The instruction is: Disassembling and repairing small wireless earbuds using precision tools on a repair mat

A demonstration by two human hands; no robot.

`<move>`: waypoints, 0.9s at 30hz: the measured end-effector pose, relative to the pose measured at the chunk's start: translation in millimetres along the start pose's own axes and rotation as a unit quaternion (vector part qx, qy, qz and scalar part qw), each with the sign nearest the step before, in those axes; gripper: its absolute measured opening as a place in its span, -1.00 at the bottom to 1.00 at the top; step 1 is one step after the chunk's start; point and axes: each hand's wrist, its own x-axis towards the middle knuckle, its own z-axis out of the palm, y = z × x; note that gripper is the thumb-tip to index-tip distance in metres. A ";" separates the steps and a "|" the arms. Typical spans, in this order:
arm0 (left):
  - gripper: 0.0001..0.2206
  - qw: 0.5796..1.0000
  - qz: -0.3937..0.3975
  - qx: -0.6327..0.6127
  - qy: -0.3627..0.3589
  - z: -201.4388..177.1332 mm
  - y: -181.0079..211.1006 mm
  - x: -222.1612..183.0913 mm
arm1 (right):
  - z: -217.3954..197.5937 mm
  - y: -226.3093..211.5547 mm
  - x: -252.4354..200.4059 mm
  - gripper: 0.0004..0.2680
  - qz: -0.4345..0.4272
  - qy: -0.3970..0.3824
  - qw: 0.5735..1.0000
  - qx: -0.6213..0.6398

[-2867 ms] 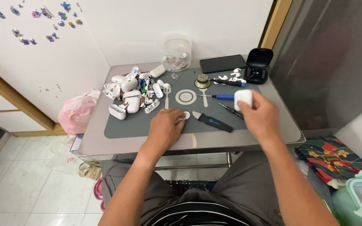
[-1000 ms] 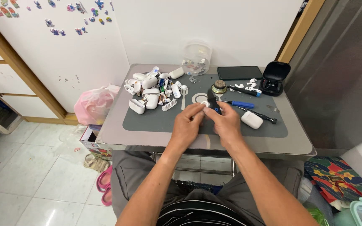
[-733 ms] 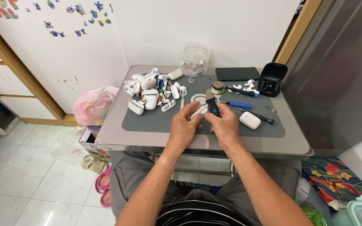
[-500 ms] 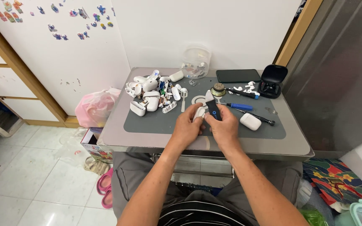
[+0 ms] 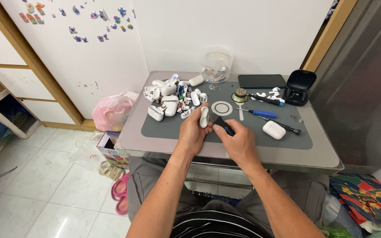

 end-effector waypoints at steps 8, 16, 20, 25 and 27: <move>-0.64 0.997 0.008 -0.073 0.035 -0.3 -6.8 2.5 | 1.7 -21.5 -8.5 -0.91 0.010 -0.056 0.998 -0.013; -0.69 0.992 0.007 -0.128 0.002 -11.4 -16.1 9.5 | 13.8 -26.2 -15.1 -0.82 0.026 -0.060 0.996 0.058; -0.67 0.992 0.014 -0.125 -0.007 -9.8 -17.2 7.8 | 14.7 -21.7 -15.3 -0.83 -0.003 -0.053 0.997 0.054; -0.65 0.992 0.009 -0.121 -0.017 -12.1 -17.4 7.9 | 17.0 -17.5 -14.8 -0.83 -0.023 -0.053 0.997 0.052; -0.63 0.993 0.014 -0.119 -0.021 -12.6 -18.2 8.9 | 17.0 -15.5 -15.0 -0.82 -0.028 -0.054 0.997 0.057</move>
